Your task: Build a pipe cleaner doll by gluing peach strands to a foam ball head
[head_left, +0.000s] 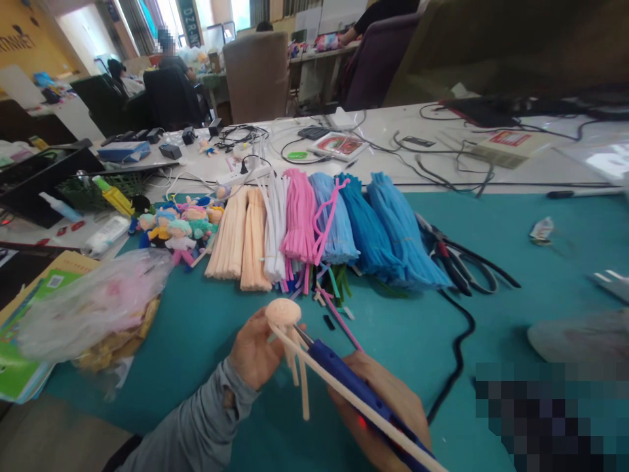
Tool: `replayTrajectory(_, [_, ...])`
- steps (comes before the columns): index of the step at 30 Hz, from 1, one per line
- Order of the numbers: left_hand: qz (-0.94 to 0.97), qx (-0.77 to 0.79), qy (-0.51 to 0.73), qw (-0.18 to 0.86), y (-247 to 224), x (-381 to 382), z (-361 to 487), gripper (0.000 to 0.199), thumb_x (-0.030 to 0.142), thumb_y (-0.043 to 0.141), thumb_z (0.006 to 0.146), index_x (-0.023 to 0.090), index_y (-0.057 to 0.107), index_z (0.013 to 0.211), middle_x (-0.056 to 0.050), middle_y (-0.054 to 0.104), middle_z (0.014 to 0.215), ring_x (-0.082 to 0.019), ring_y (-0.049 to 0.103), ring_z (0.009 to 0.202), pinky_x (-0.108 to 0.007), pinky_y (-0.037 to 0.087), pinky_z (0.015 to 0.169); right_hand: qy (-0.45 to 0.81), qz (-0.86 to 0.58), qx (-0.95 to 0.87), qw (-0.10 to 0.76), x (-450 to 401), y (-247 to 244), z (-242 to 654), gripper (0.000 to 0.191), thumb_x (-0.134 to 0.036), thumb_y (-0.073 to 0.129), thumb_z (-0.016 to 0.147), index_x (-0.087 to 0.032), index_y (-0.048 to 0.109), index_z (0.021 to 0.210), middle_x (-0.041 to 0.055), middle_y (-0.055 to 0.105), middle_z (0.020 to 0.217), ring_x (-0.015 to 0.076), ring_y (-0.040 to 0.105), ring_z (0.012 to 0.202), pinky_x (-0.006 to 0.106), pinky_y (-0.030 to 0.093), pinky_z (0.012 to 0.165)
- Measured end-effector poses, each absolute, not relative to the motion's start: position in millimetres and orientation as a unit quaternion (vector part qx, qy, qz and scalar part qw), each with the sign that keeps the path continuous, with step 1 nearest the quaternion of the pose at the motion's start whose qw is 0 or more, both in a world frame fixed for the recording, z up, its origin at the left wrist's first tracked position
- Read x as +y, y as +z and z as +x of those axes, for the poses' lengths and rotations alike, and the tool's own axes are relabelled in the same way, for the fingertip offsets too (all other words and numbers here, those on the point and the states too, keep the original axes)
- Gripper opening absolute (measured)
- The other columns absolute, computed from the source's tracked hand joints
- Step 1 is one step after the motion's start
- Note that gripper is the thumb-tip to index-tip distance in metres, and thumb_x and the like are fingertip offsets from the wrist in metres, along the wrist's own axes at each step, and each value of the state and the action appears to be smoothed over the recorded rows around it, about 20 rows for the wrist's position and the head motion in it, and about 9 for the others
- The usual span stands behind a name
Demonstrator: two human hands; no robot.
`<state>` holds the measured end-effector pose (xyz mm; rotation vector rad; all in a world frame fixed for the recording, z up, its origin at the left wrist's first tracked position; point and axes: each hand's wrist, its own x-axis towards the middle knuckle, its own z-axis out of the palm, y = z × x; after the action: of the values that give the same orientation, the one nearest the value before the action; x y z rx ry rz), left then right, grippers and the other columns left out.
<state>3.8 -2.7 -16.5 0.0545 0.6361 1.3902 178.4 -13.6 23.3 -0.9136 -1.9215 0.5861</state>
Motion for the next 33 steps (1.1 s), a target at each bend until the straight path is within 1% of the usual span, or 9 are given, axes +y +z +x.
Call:
replayTrajectory(4, [0.028, 0.282, 0.630, 0.723, -16.0, -2.2, 3.8, 0.018, 0.018, 0.072, 0.062, 0.013, 0.071, 0.079, -0.006, 0.074, 0.078, -0.021, 0.070, 0.077, -0.043, 0.047, 0.095, 0.231, -0.355, -0.783, 0.455, -13.6, 25.5, 178.3, 0.011, -0.028, 0.053, 0.087, -0.022, 0.053, 0.078, 0.0014, 0.059, 0.062, 0.0155, 0.057, 0.052, 0.026, 0.046, 0.049])
replayTrajectory(9, [0.044, 0.273, 0.631, 0.724, -19.2, -2.4, 2.6, 0.019, 0.018, 0.070, 0.064, 0.013, 0.070, 0.083, -0.007, 0.074, 0.080, -0.024, 0.070, 0.078, -0.048, 0.046, 0.094, 0.221, -0.368, -0.781, 0.453, -11.9, 27.0, 176.5, 0.015, -0.029, 0.052, 0.088, -0.022, 0.053, 0.075, 0.0017, 0.058, 0.061, 0.0152, 0.057, 0.052, 0.026, 0.046, 0.051])
replayTrajectory(12, [0.040, 0.269, 0.631, 0.726, -19.8, -2.5, 1.9, 0.020, 0.018, 0.071, 0.063, 0.013, 0.071, 0.082, -0.007, 0.074, 0.079, -0.023, 0.069, 0.077, -0.047, 0.046, 0.095, 0.217, -0.355, -0.786, 0.457, -8.7, 23.9, 176.1, 0.015, -0.026, 0.053, 0.088, -0.022, 0.052, 0.074, -0.0003, 0.057, 0.058, 0.0133, 0.055, 0.048, 0.024, 0.044, 0.046])
replayTrajectory(16, [0.036, 0.272, 0.627, 0.729, -18.9, -2.3, 1.7, 0.020, 0.019, 0.072, 0.062, 0.012, 0.071, 0.080, -0.007, 0.073, 0.075, -0.023, 0.069, 0.074, -0.046, 0.047, 0.093, 0.205, -0.325, -0.791, 0.477, -5.6, 16.5, 177.2, 0.018, -0.031, 0.052, 0.089, -0.022, 0.051, 0.073, -0.0015, 0.055, 0.056, 0.0124, 0.053, 0.045, 0.023, 0.042, 0.042])
replayTrajectory(21, [0.045, 0.270, 0.627, 0.729, -19.4, -2.5, 1.7, 0.017, 0.018, 0.068, 0.066, 0.013, 0.070, 0.082, -0.007, 0.073, 0.077, -0.025, 0.069, 0.079, -0.048, 0.046, 0.093, 0.211, -0.331, -0.791, 0.469, -6.1, 11.7, 178.5, 0.019, -0.032, 0.050, 0.090, -0.022, 0.051, 0.073, -0.0016, 0.054, 0.056, 0.0127, 0.053, 0.044, 0.024, 0.041, 0.042])
replayTrajectory(27, [0.025, 0.275, 0.626, 0.730, -17.8, -2.7, 2.0, 0.019, 0.017, 0.070, 0.063, 0.011, 0.071, 0.081, -0.007, 0.073, 0.076, -0.022, 0.069, 0.076, -0.046, 0.045, 0.095, 0.220, -0.335, -0.792, 0.460, -8.4, 17.9, 179.4, 0.019, -0.030, 0.052, 0.089, -0.022, 0.050, 0.071, -0.0021, 0.053, 0.055, 0.0131, 0.052, 0.044, 0.024, 0.041, 0.043])
replayTrajectory(31, [0.031, 0.273, 0.628, 0.728, -18.6, -2.8, 1.8, 0.020, 0.017, 0.069, 0.065, 0.010, 0.070, 0.083, -0.009, 0.072, 0.074, -0.024, 0.068, 0.079, -0.048, 0.043, 0.097, 0.231, -0.363, -0.793, 0.432, -11.2, 24.7, 179.3, 0.019, -0.031, 0.050, 0.090, -0.021, 0.051, 0.073, -0.0008, 0.054, 0.059, 0.0139, 0.054, 0.048, 0.025, 0.041, 0.045])
replayTrajectory(33, [0.032, 0.272, 0.626, 0.730, -19.0, -3.0, 1.6, 0.021, 0.017, 0.068, 0.065, 0.009, 0.070, 0.085, -0.009, 0.071, 0.073, -0.025, 0.068, 0.080, -0.049, 0.043, 0.097, 0.231, -0.360, -0.791, 0.438, -11.7, 26.8, 178.3, 0.022, -0.034, 0.048, 0.091, -0.021, 0.051, 0.073, -0.0010, 0.053, 0.058, 0.0134, 0.053, 0.048, 0.025, 0.041, 0.045])
